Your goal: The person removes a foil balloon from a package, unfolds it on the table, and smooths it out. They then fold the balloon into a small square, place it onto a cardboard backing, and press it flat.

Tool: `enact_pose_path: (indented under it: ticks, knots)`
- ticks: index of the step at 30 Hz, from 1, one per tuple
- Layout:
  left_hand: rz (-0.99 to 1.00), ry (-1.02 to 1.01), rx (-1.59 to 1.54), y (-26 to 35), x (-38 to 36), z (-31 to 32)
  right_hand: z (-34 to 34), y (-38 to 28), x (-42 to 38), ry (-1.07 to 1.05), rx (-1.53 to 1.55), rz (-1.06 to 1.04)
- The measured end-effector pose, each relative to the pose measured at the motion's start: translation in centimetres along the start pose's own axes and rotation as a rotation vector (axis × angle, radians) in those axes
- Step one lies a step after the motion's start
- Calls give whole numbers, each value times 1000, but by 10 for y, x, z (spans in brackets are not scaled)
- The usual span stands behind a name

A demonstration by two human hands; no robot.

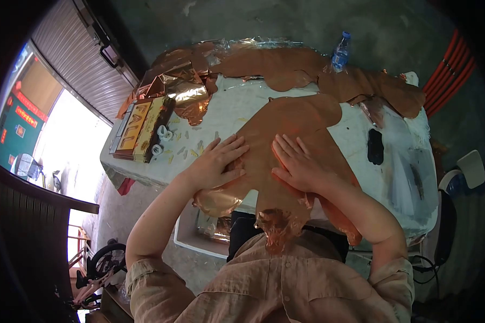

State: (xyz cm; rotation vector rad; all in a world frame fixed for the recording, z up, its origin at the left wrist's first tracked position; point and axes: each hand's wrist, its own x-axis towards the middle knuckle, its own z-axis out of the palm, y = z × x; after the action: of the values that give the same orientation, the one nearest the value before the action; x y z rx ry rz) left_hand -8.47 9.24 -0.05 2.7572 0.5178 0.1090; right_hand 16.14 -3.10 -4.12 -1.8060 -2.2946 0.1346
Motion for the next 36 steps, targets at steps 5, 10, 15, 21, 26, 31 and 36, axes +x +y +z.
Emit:
enact_pose_path:
  ticks: [5, 10, 15, 21, 26, 31, 36]
  knots:
    - [20, -12, -44, -5, -5, -3, -2, -6, 0, -23, -1, 27]
    - [30, -17, -17, -3, -5, -4, -1, -12, 2, 4, 12, 36]
    - [91, 64, -113, -5, 10, -18, 1, -13, 1, 26, 5, 17]
    - [155, 318, -192, -12, 91, 12, 2, -13, 3, 13, -32, 11]
    - [152, 382, -32, -16, 123, 27, 2, -12, 1, 54, -1, 4]
    - [110, 413, 21, -14, 118, 30, 4, -14, 1, 68, -4, 1]
    - [139, 483, 4, -21, 122, 37, -3, -16, 0, 52, -19, 5]
